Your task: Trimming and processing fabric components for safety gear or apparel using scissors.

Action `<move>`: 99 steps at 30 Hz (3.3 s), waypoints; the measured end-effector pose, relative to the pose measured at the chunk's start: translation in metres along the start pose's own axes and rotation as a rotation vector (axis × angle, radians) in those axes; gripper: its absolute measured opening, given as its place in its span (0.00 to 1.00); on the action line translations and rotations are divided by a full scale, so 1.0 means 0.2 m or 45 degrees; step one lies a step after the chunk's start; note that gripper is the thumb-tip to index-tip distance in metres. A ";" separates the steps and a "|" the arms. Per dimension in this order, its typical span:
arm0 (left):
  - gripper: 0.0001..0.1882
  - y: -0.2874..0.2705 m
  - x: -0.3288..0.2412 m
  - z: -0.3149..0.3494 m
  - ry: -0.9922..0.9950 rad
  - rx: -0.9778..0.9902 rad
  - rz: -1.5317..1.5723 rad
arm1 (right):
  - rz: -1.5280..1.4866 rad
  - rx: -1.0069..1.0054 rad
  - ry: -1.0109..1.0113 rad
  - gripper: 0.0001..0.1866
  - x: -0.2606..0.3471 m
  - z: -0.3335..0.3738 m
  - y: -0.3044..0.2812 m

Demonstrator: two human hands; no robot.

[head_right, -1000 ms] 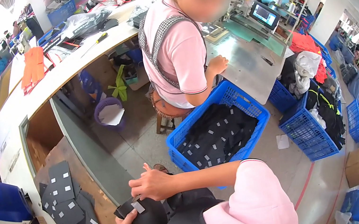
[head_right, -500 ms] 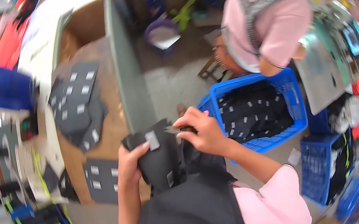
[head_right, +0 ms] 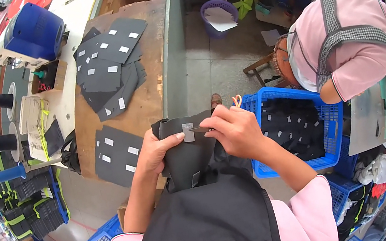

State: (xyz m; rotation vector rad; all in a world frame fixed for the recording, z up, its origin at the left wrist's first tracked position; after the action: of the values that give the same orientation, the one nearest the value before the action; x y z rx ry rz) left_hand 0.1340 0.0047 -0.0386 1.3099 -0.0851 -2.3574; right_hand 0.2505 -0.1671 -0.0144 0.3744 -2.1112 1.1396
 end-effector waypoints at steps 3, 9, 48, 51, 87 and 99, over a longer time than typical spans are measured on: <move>0.13 0.01 -0.01 0.00 -0.006 0.010 -0.010 | -0.030 -0.032 0.001 0.14 -0.01 -0.04 -0.01; 0.13 0.00 -0.01 -0.01 -0.020 0.036 -0.038 | 0.004 0.169 -0.095 0.17 -0.03 -0.10 -0.04; 0.15 -0.08 0.04 0.03 0.121 -0.044 0.095 | -0.034 0.068 -0.040 0.15 0.03 -0.17 0.19; 0.14 -0.10 0.03 0.06 0.139 -0.130 0.077 | -0.008 0.060 -0.038 0.14 0.04 -0.19 0.20; 0.14 -0.22 0.09 0.13 0.300 -0.509 0.299 | -0.612 -0.118 0.268 0.13 0.02 -0.22 0.46; 0.44 -0.94 0.61 0.27 0.069 -1.919 -1.303 | -0.243 0.157 0.261 0.17 -0.41 -0.81 1.08</move>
State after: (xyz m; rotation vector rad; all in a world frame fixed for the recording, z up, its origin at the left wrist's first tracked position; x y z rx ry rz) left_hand -0.0307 0.1169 -0.1553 0.5427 2.2716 -1.8954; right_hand 0.2644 0.0831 -0.1446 0.4844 -1.7928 1.1471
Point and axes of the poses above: each hand's wrist, its own z-axis away from the middle knuckle, its own y-axis out of the palm, x = y × z, the point moved 1 cm from there along -z, towards the middle knuckle, and after that the axes turned 12 degrees about -z, right-handed, at the moved point
